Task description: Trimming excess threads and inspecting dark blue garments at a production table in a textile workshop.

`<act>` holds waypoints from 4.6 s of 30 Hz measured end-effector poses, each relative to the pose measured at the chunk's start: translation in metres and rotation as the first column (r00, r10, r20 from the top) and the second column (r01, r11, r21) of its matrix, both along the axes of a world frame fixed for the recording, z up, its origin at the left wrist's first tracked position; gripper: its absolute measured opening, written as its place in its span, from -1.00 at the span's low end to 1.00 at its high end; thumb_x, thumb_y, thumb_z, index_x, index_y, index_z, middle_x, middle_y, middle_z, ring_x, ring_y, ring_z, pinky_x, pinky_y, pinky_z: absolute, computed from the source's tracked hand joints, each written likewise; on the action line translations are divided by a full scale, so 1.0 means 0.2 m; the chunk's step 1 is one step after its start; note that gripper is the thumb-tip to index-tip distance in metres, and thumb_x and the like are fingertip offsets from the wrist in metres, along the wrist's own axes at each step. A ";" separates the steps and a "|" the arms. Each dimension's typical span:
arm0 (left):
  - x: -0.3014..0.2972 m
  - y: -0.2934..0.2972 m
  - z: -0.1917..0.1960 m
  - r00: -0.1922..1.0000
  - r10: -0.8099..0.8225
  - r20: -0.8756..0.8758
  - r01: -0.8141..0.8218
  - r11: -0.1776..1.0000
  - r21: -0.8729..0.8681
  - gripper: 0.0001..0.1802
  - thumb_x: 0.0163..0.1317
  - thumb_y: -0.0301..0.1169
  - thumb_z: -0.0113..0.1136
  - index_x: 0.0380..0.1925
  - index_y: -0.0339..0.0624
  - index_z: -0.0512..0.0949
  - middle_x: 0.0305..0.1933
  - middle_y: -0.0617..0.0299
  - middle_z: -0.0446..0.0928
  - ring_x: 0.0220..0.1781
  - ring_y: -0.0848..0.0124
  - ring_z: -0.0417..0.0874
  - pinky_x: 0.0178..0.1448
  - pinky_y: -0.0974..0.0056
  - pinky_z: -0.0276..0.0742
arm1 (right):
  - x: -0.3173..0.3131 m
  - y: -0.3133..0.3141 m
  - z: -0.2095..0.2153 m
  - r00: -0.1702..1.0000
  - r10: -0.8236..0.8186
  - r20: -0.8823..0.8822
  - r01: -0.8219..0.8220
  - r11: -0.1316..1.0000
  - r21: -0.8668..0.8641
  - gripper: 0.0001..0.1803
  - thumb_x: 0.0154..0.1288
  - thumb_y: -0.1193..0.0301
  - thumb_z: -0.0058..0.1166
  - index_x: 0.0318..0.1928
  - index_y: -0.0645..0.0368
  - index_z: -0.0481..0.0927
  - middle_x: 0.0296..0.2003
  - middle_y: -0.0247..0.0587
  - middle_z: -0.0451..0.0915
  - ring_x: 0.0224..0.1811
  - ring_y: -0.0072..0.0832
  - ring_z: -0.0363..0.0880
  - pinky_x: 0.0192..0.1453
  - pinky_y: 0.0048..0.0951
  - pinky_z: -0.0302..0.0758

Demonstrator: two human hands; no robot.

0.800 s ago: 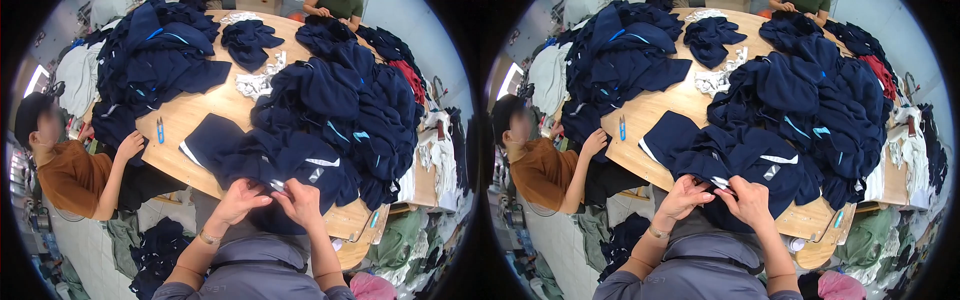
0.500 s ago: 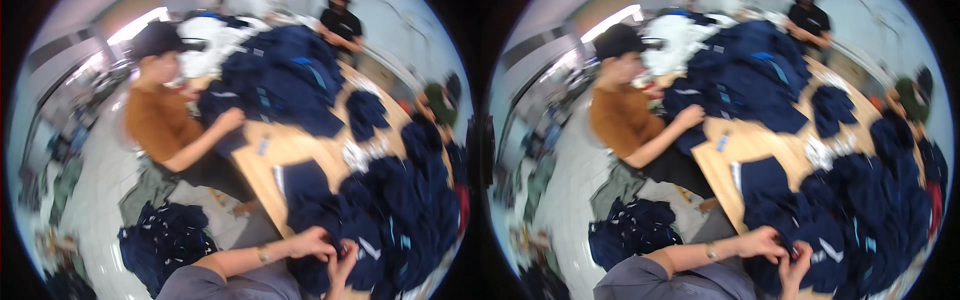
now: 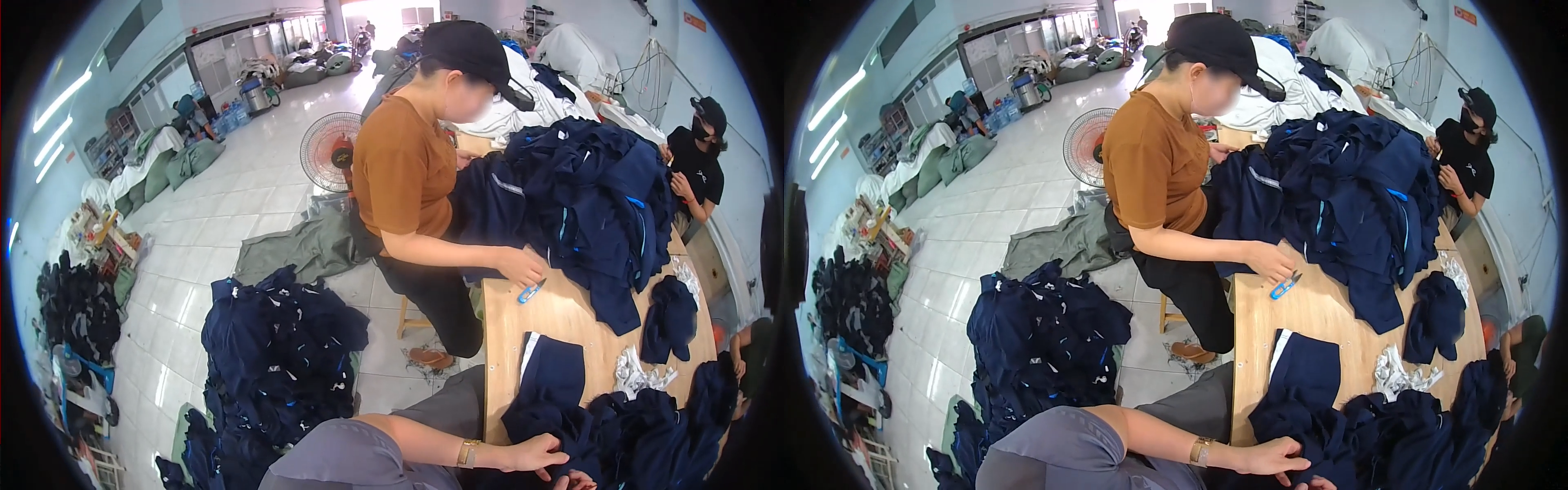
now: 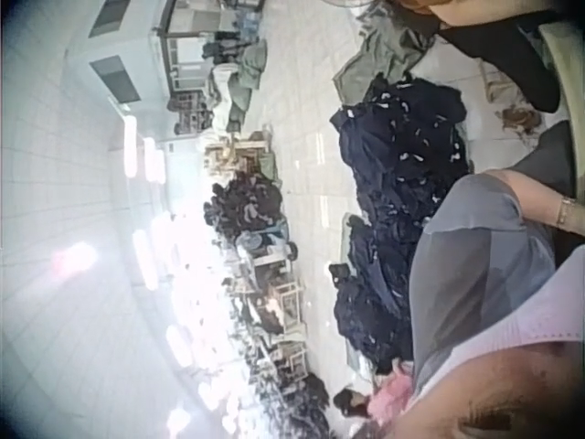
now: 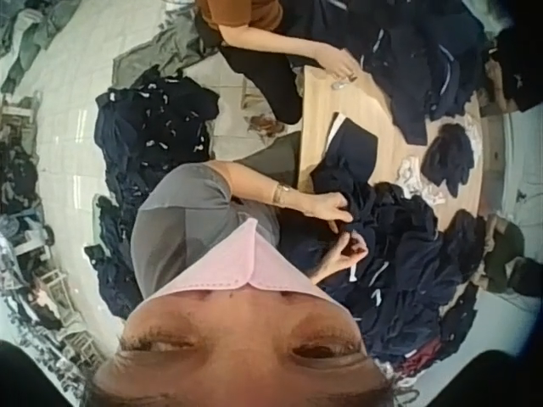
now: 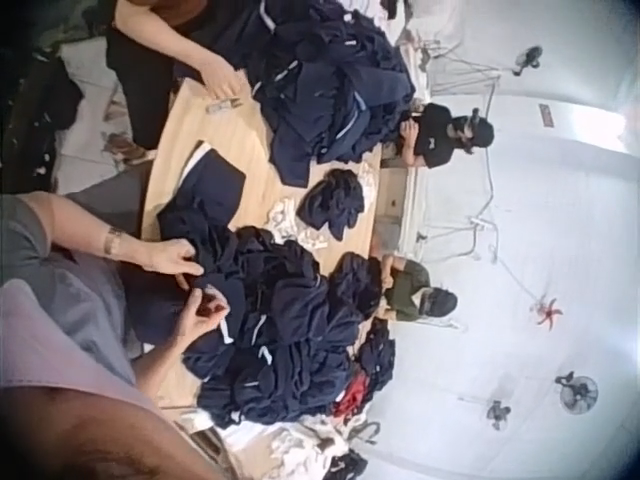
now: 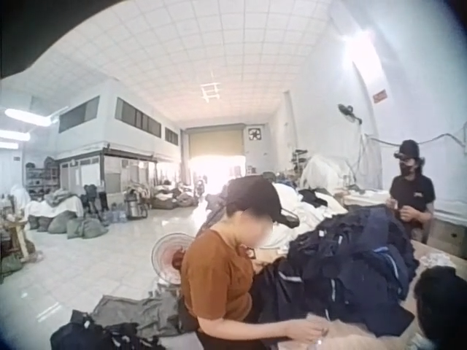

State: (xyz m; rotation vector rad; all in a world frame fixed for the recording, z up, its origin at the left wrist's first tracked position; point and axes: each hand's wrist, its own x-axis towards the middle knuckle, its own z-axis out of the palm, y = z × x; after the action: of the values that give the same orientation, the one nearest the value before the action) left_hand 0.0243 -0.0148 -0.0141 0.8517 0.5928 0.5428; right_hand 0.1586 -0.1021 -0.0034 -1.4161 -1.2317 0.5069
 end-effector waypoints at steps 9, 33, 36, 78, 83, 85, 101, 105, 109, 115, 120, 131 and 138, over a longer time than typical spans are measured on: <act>0.06 -0.03 -0.04 0.978 -0.146 0.150 0.164 0.980 -0.115 -0.64 0.30 -0.17 0.01 -0.18 -0.27 0.50 -0.23 0.33 0.50 -0.18 0.58 0.50 -0.23 0.41 0.59 | 0.07 0.08 -0.13 0.989 -0.080 0.121 0.076 0.996 0.037 -0.74 0.15 0.42 0.12 -0.27 0.21 0.31 -0.40 -0.37 0.26 -0.40 -0.59 0.15 -0.30 -0.58 0.11; 0.01 -0.03 -0.10 0.985 -0.007 0.172 0.106 0.812 -0.574 -0.87 0.17 -0.41 0.17 -0.25 -0.03 0.55 -0.27 0.43 0.53 -0.24 0.57 0.45 -0.19 0.33 0.39 | 0.01 0.08 -0.11 0.939 -0.185 -0.289 0.142 0.976 -0.163 -0.56 0.02 0.53 0.25 -0.44 0.13 0.13 -0.54 -0.39 0.27 -0.50 -0.67 0.18 -0.42 -0.66 0.21; 0.03 -0.02 -0.05 0.992 0.039 0.123 0.045 0.789 -0.613 -0.95 0.13 -0.44 0.21 -0.39 -0.10 0.59 -0.35 0.36 0.56 -0.33 0.55 0.50 -0.31 0.41 0.41 | -0.01 0.11 -0.08 0.947 -0.134 -0.292 0.109 0.989 -0.100 -0.55 0.04 0.57 0.22 -0.44 0.11 0.10 -0.55 -0.41 0.26 -0.52 -0.69 0.17 -0.45 -0.69 0.19; 0.13 -0.10 -0.04 0.972 0.125 -0.197 -0.188 0.921 -0.341 -0.93 0.09 -0.38 0.20 -0.50 -0.05 0.51 -0.54 0.40 0.48 -0.62 0.60 0.39 -0.56 0.49 0.31 | -0.05 -0.06 -0.05 0.914 -0.163 -0.372 0.118 0.983 -0.141 -0.64 0.14 0.62 0.06 -0.44 0.12 0.08 -0.44 -0.26 0.46 -0.42 -0.66 0.31 -0.29 -0.63 0.29; 0.13 -0.10 -0.08 0.982 0.149 -0.119 -0.177 0.943 -0.280 -0.92 0.12 -0.40 0.16 -0.49 -0.13 0.53 -0.52 0.34 0.52 -0.53 0.56 0.50 -0.49 0.46 0.42 | -0.10 -0.06 0.05 0.987 -0.091 -0.134 0.072 0.987 -0.143 -0.73 0.07 0.62 0.13 -0.30 0.20 0.28 -0.38 -0.26 0.43 -0.40 -0.55 0.35 -0.26 -0.59 0.34; 0.13 -0.11 -0.09 0.989 0.130 -0.064 -0.142 0.958 -0.250 -0.91 0.14 -0.41 0.14 -0.49 -0.17 0.54 -0.51 0.32 0.53 -0.49 0.54 0.54 -0.45 0.45 0.47 | -0.12 -0.06 0.01 0.989 -0.108 -0.098 0.095 0.987 -0.129 -0.70 0.01 0.63 0.14 -0.23 0.22 0.36 -0.32 -0.21 0.43 -0.37 -0.41 0.41 -0.28 -0.50 0.38; -0.01 -0.03 0.09 0.770 -0.151 -0.620 0.488 0.765 0.420 -0.67 0.01 -0.41 0.33 -0.18 -0.22 0.57 -0.15 0.16 0.57 -0.04 0.40 0.53 -0.08 0.35 0.45 | 0.00 -0.07 -0.20 0.786 -0.294 -0.544 0.272 0.954 -0.123 -0.67 0.12 0.61 0.11 -0.40 0.12 0.16 -0.40 -0.32 0.47 -0.38 -0.71 0.32 -0.26 -0.68 0.30; 0.06 0.00 0.09 0.921 0.208 -0.330 0.328 0.041 0.944 -0.53 -0.08 -0.32 0.34 -0.09 -0.06 0.49 -0.02 0.15 0.48 0.17 0.13 0.36 0.25 -0.02 0.10 | -0.01 -0.07 -0.17 0.765 -0.250 -0.594 0.240 0.966 -0.098 -0.66 0.12 0.62 0.11 -0.41 0.11 0.15 -0.40 -0.30 0.48 -0.37 -0.71 0.34 -0.28 -0.68 0.32; 0.10 0.05 -0.06 0.939 -0.010 -0.343 0.337 0.212 0.917 -0.62 -0.07 -0.38 0.33 -0.18 -0.15 0.52 -0.16 0.13 0.54 -0.06 0.17 0.51 0.06 0.14 0.33 | 0.00 -0.09 -0.15 0.822 -0.229 -0.522 0.189 0.973 -0.130 -0.63 0.12 0.61 0.12 -0.42 0.10 0.12 -0.40 -0.28 0.48 -0.38 -0.70 0.36 -0.30 -0.68 0.33; 0.10 0.05 -0.05 0.963 -0.051 -0.266 0.267 0.350 0.898 -0.74 -0.14 -0.45 0.39 -0.39 -0.23 0.57 -0.43 0.16 0.53 -0.40 0.27 0.55 -0.32 0.32 0.45 | 0.00 -0.13 -0.13 0.799 -0.246 -0.548 0.227 0.968 -0.104 -0.62 0.11 0.59 0.14 -0.42 0.10 0.12 -0.41 -0.27 0.48 -0.37 -0.69 0.37 -0.28 -0.68 0.34; 0.08 0.06 -0.03 0.962 0.006 -0.274 0.253 0.364 0.896 -0.76 -0.20 -0.46 0.44 -0.51 -0.24 0.57 -0.50 0.20 0.50 -0.48 0.33 0.53 -0.39 0.34 0.44 | 0.00 -0.15 -0.07 0.788 -0.225 -0.574 0.245 0.968 -0.042 -0.70 0.21 0.48 0.08 -0.40 0.11 0.15 -0.48 -0.38 0.38 -0.45 -0.69 0.29 -0.32 -0.66 0.30; 0.05 0.10 -0.03 0.968 -0.052 -0.246 0.247 0.362 0.899 -0.74 -0.25 -0.46 0.46 -0.54 -0.24 0.56 -0.53 0.22 0.47 -0.51 0.36 0.49 -0.41 0.36 0.40 | 0.04 -0.26 -0.02 0.980 -0.022 0.199 0.115 0.875 -0.470 -0.58 0.22 0.07 -0.01 -0.46 0.21 0.36 -0.65 -0.11 0.41 -0.56 -0.15 0.44 -0.47 -0.30 0.32; 0.05 0.10 0.00 0.963 -0.087 -0.254 0.268 0.364 0.892 -0.76 -0.23 -0.50 0.44 -0.51 -0.23 0.57 -0.54 0.24 0.43 -0.51 0.39 0.46 -0.43 0.39 0.38 | 0.08 -0.22 0.02 0.940 0.130 0.316 0.051 0.862 -0.505 -0.53 0.23 0.00 -0.06 -0.49 0.19 0.34 -0.62 -0.13 0.46 -0.53 -0.13 0.46 -0.48 -0.26 0.31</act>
State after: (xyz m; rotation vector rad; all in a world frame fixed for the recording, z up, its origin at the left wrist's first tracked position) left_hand 0.0337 0.0057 -0.0142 2.0683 0.2771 0.5951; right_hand 0.1745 -0.1470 0.0006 -1.9953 -1.4720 0.6694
